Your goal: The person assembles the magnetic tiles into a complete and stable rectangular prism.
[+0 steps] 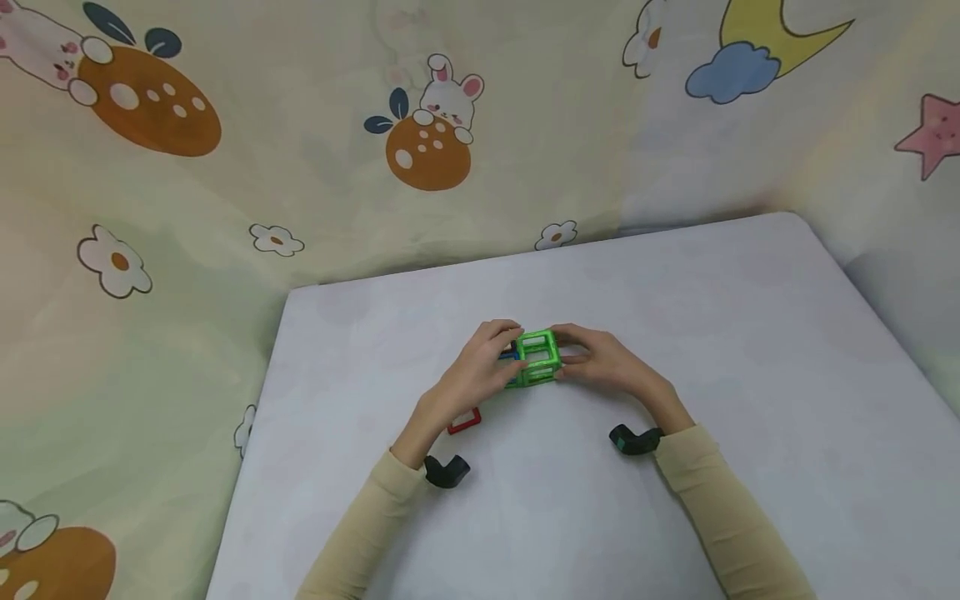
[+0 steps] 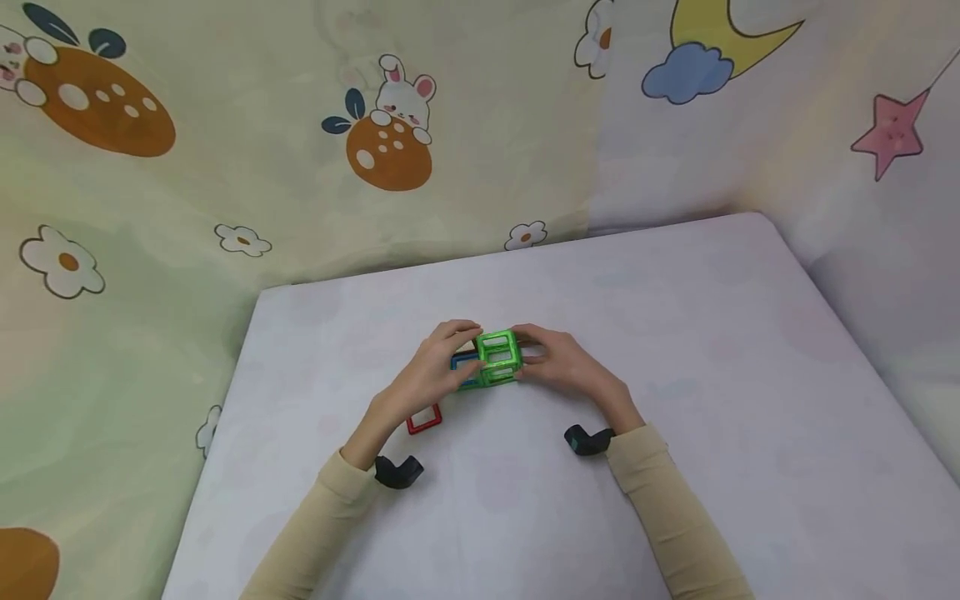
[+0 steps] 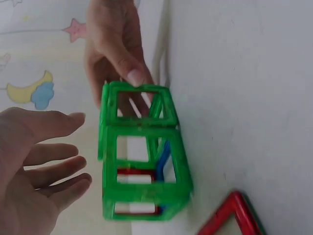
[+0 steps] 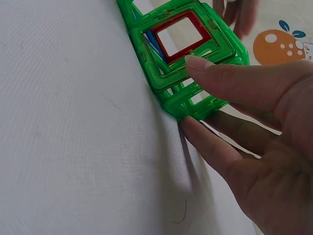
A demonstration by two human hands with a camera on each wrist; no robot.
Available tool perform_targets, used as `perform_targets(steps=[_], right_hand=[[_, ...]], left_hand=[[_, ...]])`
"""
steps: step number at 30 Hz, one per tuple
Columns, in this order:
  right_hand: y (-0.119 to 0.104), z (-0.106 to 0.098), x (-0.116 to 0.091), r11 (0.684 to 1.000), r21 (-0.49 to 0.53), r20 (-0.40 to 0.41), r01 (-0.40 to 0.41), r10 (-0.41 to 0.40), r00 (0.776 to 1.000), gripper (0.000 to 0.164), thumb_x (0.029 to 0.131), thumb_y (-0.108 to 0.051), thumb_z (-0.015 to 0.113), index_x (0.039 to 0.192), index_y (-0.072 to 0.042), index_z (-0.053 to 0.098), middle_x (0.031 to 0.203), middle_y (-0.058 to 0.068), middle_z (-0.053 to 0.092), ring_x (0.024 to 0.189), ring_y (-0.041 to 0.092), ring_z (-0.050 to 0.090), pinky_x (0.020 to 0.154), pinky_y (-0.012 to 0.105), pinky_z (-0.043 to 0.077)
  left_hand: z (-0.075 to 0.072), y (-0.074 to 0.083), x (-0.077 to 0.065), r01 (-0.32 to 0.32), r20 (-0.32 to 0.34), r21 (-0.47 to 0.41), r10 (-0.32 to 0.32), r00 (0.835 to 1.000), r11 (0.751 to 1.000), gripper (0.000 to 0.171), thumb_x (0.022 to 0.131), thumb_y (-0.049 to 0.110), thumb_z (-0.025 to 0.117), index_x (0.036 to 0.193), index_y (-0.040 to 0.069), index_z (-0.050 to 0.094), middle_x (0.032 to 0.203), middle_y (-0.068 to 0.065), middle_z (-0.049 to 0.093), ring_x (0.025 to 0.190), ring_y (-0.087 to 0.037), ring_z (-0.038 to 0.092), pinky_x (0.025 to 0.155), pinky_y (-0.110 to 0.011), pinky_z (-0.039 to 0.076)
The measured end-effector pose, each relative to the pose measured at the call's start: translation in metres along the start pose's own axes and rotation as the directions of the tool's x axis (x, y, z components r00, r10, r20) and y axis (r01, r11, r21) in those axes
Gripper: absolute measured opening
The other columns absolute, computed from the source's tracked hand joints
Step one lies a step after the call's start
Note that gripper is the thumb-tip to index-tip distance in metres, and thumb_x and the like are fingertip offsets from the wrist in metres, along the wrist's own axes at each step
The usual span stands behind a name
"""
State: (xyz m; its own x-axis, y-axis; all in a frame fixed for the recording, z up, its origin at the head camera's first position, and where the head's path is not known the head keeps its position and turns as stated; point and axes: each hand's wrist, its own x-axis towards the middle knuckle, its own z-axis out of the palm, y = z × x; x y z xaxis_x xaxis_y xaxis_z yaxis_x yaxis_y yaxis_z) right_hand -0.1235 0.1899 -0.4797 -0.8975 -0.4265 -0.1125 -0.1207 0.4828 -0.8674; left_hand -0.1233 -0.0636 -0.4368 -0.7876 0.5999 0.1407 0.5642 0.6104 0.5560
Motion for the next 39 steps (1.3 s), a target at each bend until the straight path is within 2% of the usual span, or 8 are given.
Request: perform_targets(steps=[5,9,13,16,20,26,34,39], right_hand=[[0.005,0.0,-0.001,0.999,-0.026,-0.012,-0.031,0.031,0.999,0.076,0.086,-0.011,0.084,0.152,-0.009,0.046,0.149,0.02,0.056,0.131,0.037,0.06,0.106,0.049,0.051],[0.006,-0.001,-0.002,0.999,-0.019,-0.008,-0.049,0.049,0.999,0.077,0.086,-0.011,0.083,0.153,-0.01,0.045,0.15,0.019,0.054,0.129,0.037,0.062,0.106,0.048,0.051],[0.006,-0.001,-0.003,0.999,-0.021,-0.006,-0.048,0.048,0.999,0.078,0.086,-0.011,0.083,0.154,-0.009,0.044,0.15,0.02,0.053,0.13,0.037,0.061,0.105,0.047,0.052],[0.005,-0.001,-0.003,0.999,-0.021,-0.006,-0.039,0.039,0.999,0.078,0.086,-0.011,0.083,0.153,-0.009,0.044,0.15,0.019,0.054,0.134,0.037,0.058,0.105,0.046,0.053],[0.004,0.001,0.0,1.0,-0.02,0.003,-0.016,0.016,1.0,0.077,0.086,-0.009,0.083,0.153,-0.008,0.044,0.149,0.02,0.054,0.136,0.038,0.055,0.104,0.044,0.053],[0.001,0.002,0.002,0.999,-0.033,0.006,-0.014,0.014,1.0,0.078,0.086,-0.006,0.082,0.153,-0.007,0.043,0.149,0.021,0.054,0.137,0.039,0.054,0.103,0.042,0.054],[0.001,0.003,0.003,0.999,-0.048,0.005,-0.02,0.02,1.0,0.078,0.086,-0.007,0.083,0.153,-0.006,0.044,0.149,0.022,0.054,0.136,0.039,0.055,0.102,0.042,0.054],[0.001,0.003,0.003,0.999,-0.048,0.004,-0.018,0.018,1.0,0.078,0.086,-0.007,0.082,0.153,-0.006,0.043,0.15,0.022,0.053,0.136,0.039,0.055,0.102,0.041,0.055]], left_hand=[[-0.012,-0.011,-0.024,0.052,-0.099,-0.026,-0.054,0.994,0.998,0.046,0.093,0.011,0.076,0.136,0.001,0.062,0.139,-0.012,0.058,0.132,-0.026,0.053,0.108,-0.041,0.051],[-0.018,-0.019,-0.044,0.119,-0.128,-0.042,-0.124,0.984,0.992,0.047,0.094,0.014,0.075,0.137,0.002,0.061,0.141,-0.011,0.058,0.134,-0.027,0.052,0.109,-0.044,0.05],[-0.016,-0.026,-0.062,0.205,-0.066,-0.058,-0.209,0.976,0.977,0.051,0.094,0.017,0.076,0.139,0.0,0.059,0.143,-0.011,0.056,0.135,-0.029,0.049,0.11,-0.046,0.049],[-0.009,-0.029,-0.072,0.242,0.027,-0.001,-0.242,0.97,0.97,0.057,0.094,0.022,0.076,0.142,0.001,0.057,0.146,-0.012,0.054,0.138,-0.029,0.047,0.111,-0.045,0.047],[0.003,-0.029,-0.083,0.201,0.091,0.151,-0.216,0.972,0.968,0.057,0.094,0.025,0.077,0.142,0.001,0.057,0.145,-0.013,0.056,0.137,-0.028,0.049,0.112,-0.043,0.047],[0.012,-0.022,-0.089,0.122,0.08,0.315,-0.155,0.985,0.941,0.049,0.092,0.015,0.077,0.135,0.001,0.062,0.137,-0.014,0.062,0.128,-0.03,0.055,0.105,-0.043,0.052],[0.013,-0.018,-0.091,0.07,0.049,0.364,-0.094,0.994,0.929,0.037,0.089,0.008,0.077,0.124,-0.002,0.067,0.127,-0.013,0.064,0.118,-0.027,0.059,0.095,-0.038,0.056],[0.011,-0.02,-0.092,0.113,0.018,0.307,-0.124,0.992,0.945,0.047,0.089,0.009,0.079,0.13,-0.006,0.062,0.131,-0.017,0.06,0.119,-0.029,0.058,0.097,-0.038,0.056]])
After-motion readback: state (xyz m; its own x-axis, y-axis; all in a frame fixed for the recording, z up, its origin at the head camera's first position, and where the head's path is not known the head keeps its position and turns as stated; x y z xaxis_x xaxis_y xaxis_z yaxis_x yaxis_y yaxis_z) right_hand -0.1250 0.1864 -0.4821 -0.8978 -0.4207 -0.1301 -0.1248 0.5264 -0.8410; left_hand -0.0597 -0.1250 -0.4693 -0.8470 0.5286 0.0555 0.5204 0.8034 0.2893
